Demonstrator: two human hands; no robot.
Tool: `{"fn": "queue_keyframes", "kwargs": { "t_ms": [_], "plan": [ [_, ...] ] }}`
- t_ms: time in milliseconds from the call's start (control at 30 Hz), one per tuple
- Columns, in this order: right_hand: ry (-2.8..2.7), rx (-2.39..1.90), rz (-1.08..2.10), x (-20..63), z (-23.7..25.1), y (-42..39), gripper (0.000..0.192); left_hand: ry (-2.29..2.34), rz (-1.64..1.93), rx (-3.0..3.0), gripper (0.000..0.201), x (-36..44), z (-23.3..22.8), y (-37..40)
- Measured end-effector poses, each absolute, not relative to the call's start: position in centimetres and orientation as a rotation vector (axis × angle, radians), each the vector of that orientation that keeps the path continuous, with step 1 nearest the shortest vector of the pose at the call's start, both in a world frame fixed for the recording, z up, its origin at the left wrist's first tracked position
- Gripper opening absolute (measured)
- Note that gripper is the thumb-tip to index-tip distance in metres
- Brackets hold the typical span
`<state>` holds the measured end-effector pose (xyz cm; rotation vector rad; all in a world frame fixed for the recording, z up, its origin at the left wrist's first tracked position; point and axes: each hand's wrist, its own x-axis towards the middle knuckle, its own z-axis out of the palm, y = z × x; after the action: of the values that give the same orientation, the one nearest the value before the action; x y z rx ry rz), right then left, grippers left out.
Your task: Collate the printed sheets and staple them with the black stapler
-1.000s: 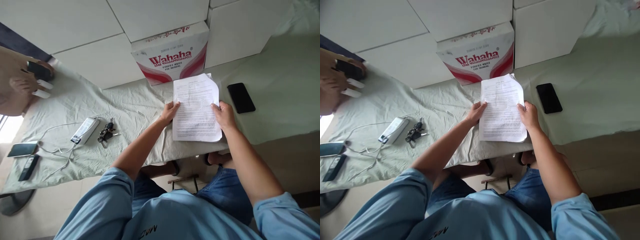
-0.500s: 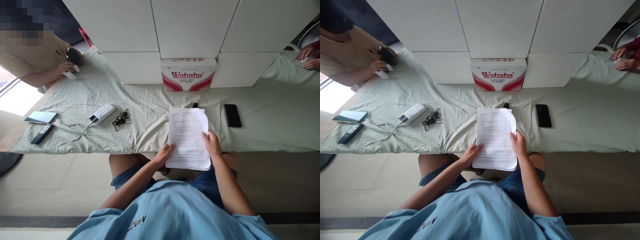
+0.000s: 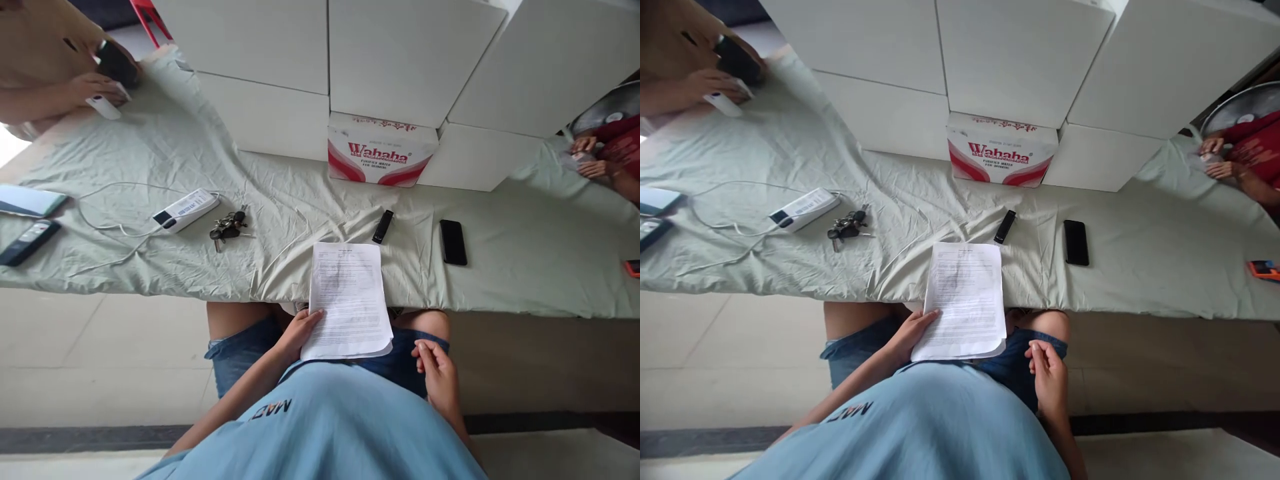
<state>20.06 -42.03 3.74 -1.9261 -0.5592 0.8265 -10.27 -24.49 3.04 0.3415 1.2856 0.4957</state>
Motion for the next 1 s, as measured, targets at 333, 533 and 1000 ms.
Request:
{"fn": "queue_keyframes", "kwargs": {
  "t_ms": [333,533,1000],
  "plan": [
    [-0.491,-1.976,0.866,19.1,4.9,-42.7,0.084,1.31,0.482,0.384,0.062,-11.5,2.6,-25.4],
    [-0.436,-2.024,0.87,19.6,5.0,-44.7,0.087,1.275,0.447,0.423,0.072,-10.9,2.8,-25.7],
    [-0.752,-1.829,0.675,25.4,0.7,-29.3,0.082,1.126,0.49,0.681,0.055,-4.5,2.5,-19.5]
  ]
}}
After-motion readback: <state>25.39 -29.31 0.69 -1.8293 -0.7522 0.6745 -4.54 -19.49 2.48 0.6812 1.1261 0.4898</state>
